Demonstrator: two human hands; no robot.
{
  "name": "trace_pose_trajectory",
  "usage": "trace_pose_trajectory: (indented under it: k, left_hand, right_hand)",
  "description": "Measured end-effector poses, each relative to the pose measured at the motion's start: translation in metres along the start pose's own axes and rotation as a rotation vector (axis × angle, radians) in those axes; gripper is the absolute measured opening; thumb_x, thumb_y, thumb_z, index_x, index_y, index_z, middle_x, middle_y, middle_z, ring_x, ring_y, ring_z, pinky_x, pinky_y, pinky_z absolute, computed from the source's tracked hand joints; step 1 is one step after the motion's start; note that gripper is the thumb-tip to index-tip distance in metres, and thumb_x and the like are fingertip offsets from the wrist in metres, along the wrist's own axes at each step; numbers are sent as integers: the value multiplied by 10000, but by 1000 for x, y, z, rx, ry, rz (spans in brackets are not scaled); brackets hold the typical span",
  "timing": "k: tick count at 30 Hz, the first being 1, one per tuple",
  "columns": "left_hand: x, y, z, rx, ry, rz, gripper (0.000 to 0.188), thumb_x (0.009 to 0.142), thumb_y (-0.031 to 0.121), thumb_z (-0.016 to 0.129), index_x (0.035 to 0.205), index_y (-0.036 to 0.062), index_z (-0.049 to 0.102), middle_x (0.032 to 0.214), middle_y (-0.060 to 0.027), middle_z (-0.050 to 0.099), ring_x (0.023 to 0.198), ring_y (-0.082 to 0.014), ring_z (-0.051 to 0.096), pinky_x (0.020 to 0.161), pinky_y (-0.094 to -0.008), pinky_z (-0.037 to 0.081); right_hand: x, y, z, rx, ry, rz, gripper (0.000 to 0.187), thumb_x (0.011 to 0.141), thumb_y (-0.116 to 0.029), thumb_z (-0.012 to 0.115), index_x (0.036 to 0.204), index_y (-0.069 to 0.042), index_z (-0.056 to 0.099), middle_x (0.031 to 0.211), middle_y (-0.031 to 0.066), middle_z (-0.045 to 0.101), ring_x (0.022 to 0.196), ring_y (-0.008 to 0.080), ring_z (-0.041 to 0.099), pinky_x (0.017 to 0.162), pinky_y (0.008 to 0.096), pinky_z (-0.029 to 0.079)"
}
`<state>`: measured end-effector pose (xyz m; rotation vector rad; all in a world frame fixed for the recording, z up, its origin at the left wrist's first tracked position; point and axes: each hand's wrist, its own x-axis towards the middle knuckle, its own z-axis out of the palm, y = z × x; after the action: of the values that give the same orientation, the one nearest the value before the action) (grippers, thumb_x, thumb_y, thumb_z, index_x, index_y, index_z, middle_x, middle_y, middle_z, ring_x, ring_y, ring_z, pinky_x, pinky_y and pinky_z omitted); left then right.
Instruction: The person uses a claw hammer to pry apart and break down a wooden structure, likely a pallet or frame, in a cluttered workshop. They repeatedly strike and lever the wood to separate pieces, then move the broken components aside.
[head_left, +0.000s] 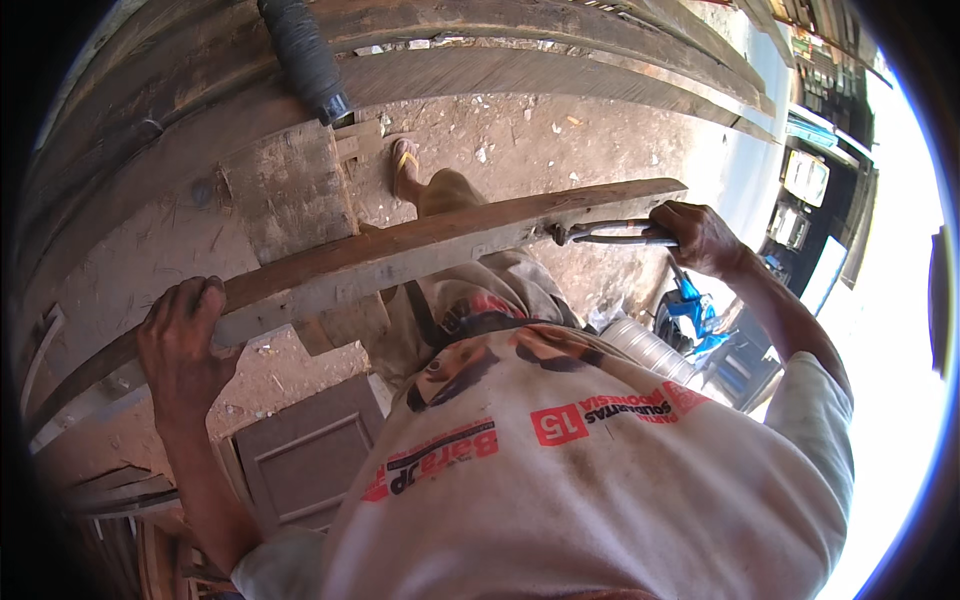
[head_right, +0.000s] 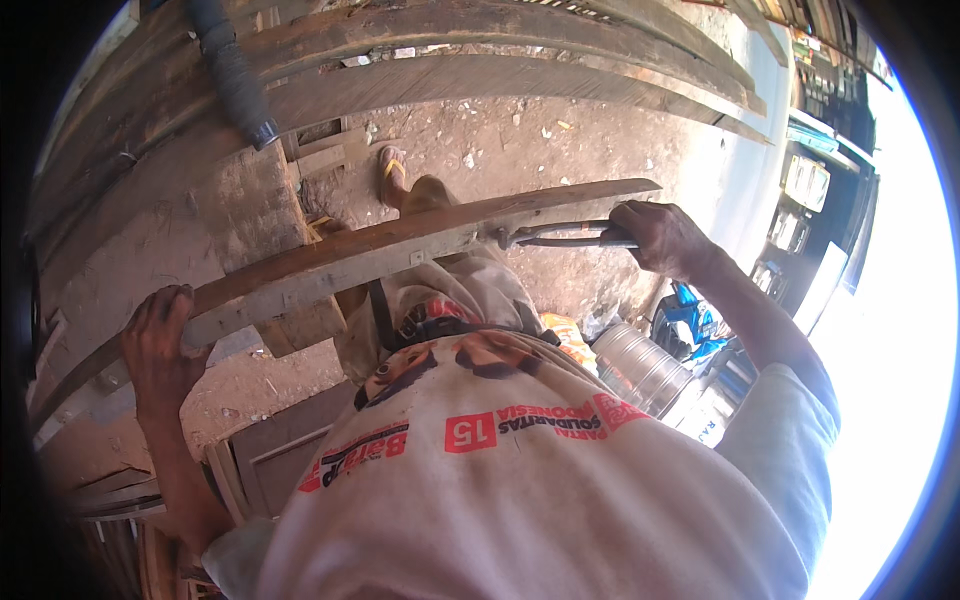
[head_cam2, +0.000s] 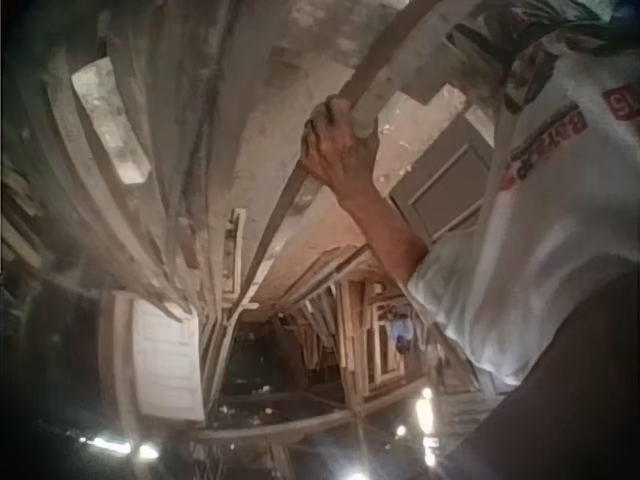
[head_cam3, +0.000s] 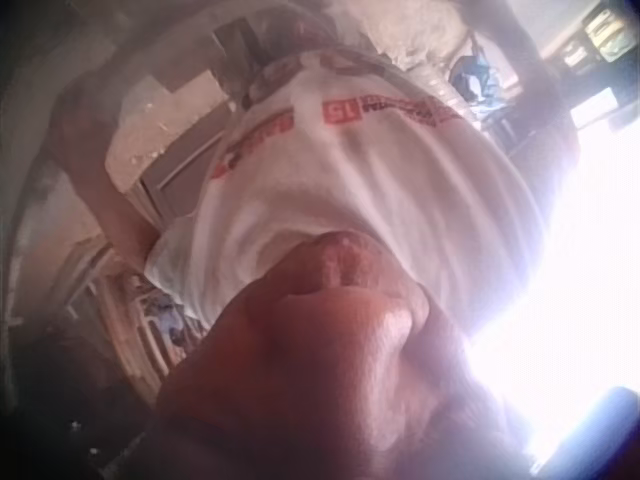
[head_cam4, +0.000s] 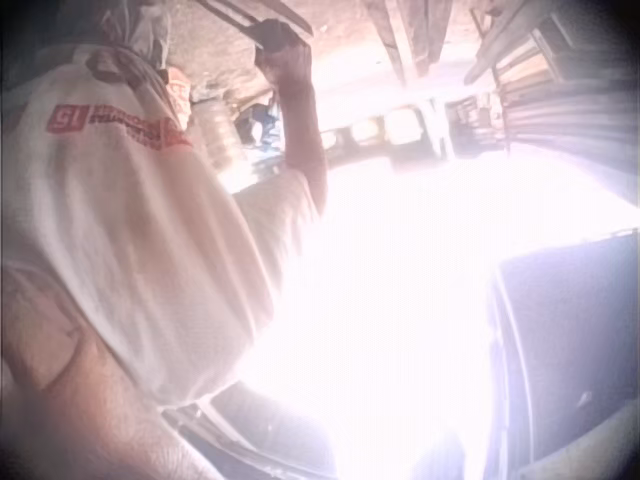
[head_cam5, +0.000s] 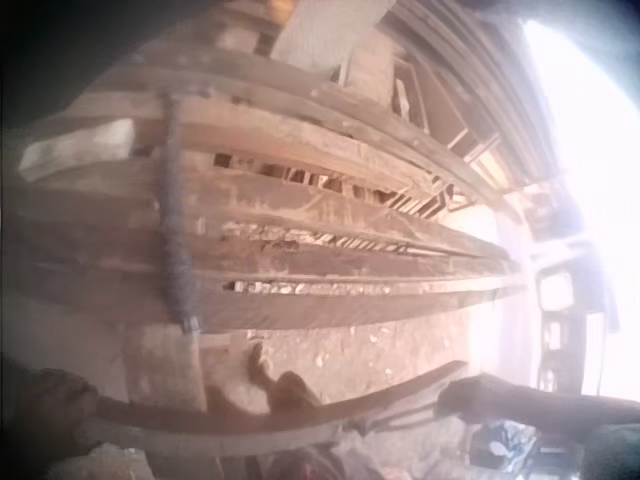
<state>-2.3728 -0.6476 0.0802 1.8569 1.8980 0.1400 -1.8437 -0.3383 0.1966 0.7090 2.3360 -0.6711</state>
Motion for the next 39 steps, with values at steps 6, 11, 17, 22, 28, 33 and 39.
trace_pose_trajectory:
  k: [6,11,17,22,28,33,39]
  left_hand:
    - [-5,0,5,1,49,38,692,498,65,957,1110,82,634,1098,-115,696,992,-337,695,822,-450,572]
    - [-3,7,0,45,84,18,689,502,86,975,1097,103,629,1083,-110,708,969,-337,708,796,-449,565]
    - [-6,0,5,54,108,-5,688,514,107,987,1103,120,632,1075,-117,721,981,-331,719,813,-458,571]
    - [-10,0,12,90,183,35,713,508,102,986,1141,130,659,1058,-128,708,983,-343,712,853,-476,577]
    - [-21,5,28,132,267,82,891,505,64,972,1332,183,663,1111,-92,655,1026,-341,679,870,-491,570]
    - [-27,8,30,131,217,44,858,589,83,944,1387,204,656,1149,-91,653,1068,-335,667,902,-497,540]
    - [-28,21,32,149,185,-12,957,548,63,959,1425,231,614,1168,-90,603,1116,-332,623,950,-510,487]
  right_hand:
    - [4,7,3,-12,-4,-39,154,927,-102,753,945,-22,623,807,153,633,745,375,661,659,470,526]
    - [1,-1,-2,-34,-29,51,165,898,-67,760,985,-38,623,840,163,651,830,384,681,708,477,537]
    - [-5,-34,-19,-98,-48,125,182,990,-224,696,1070,-63,663,872,171,716,857,395,702,801,497,549]
    - [-38,-104,-2,180,-140,477,286,1041,-319,644,1194,-82,692,809,162,720,780,357,711,786,480,547]
    - [-57,-176,69,1165,-78,631,444,1053,-190,617,1432,33,555,950,120,734,905,193,731,744,356,628]
    - [-52,-220,96,1717,17,615,593,1033,-142,574,1571,29,392,1215,210,712,1094,293,737,870,382,658]
    - [-56,-224,127,1902,111,587,643,1013,-153,581,1589,22,355,1314,241,667,1142,347,724,909,399,648]
